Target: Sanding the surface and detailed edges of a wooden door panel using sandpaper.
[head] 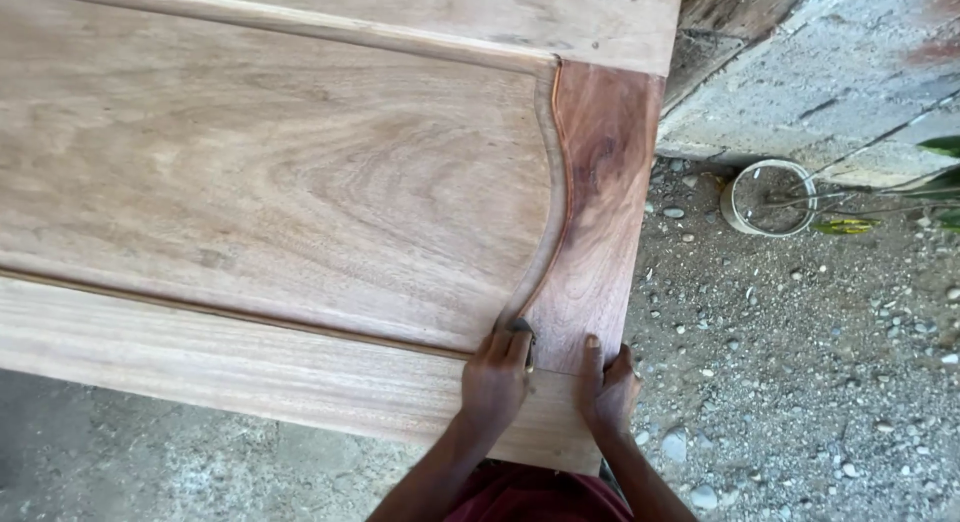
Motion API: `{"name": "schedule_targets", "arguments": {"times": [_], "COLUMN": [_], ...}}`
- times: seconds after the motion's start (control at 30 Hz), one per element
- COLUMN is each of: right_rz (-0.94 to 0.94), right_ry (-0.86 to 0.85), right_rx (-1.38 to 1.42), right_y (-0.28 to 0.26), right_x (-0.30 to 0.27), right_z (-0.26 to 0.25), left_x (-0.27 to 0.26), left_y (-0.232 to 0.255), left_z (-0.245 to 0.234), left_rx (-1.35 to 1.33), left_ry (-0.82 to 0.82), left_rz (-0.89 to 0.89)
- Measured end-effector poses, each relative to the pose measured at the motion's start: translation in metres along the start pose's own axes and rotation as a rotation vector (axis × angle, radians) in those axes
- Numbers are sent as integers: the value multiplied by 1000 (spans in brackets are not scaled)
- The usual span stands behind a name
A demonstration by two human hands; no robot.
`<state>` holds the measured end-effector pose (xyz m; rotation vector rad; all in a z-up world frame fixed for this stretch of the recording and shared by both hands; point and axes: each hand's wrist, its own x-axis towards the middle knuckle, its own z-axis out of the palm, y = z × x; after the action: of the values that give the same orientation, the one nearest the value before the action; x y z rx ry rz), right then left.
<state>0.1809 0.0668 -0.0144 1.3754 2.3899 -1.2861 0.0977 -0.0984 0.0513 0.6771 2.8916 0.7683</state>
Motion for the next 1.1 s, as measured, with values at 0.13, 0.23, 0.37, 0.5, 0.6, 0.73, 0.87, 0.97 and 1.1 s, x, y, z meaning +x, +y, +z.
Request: {"name": "schedule_targets", "arguments": {"times": [0.13, 0.23, 0.37, 0.5, 0.6, 0.73, 0.87, 0.97, 1.1], "right_rz": [24, 103, 93, 88, 38, 86, 83, -38, -1], "right_ry": [-11, -78, -100, -94, -61, -102, -112, -41, -49], "right_rx": [-19, -14, 4, -14, 13, 16, 8, -23, -4], "right_y": [-19, -5, -2, -1, -2, -7, -6, 6, 2], "right_x": [1, 10, 7, 9, 5, 5, 7, 7, 6], "right_z": [-5, 2, 1, 1, 1, -1, -1, 3, 4], "left_x": [41, 77, 160, 196, 180, 119, 51, 18, 50], "left_y": [15, 15, 40, 20, 19, 18, 14, 5, -3], "left_z": [10, 57, 52, 108, 96, 60, 14, 13, 38], "left_rx": [-53, -32, -69, -144, -49, -68, -41, -40, -34], "left_ry": [-4, 91, 280, 259, 340, 250, 8, 115, 127], "left_rz": [4, 39, 60, -47, 29, -28, -25, 0, -16]}}
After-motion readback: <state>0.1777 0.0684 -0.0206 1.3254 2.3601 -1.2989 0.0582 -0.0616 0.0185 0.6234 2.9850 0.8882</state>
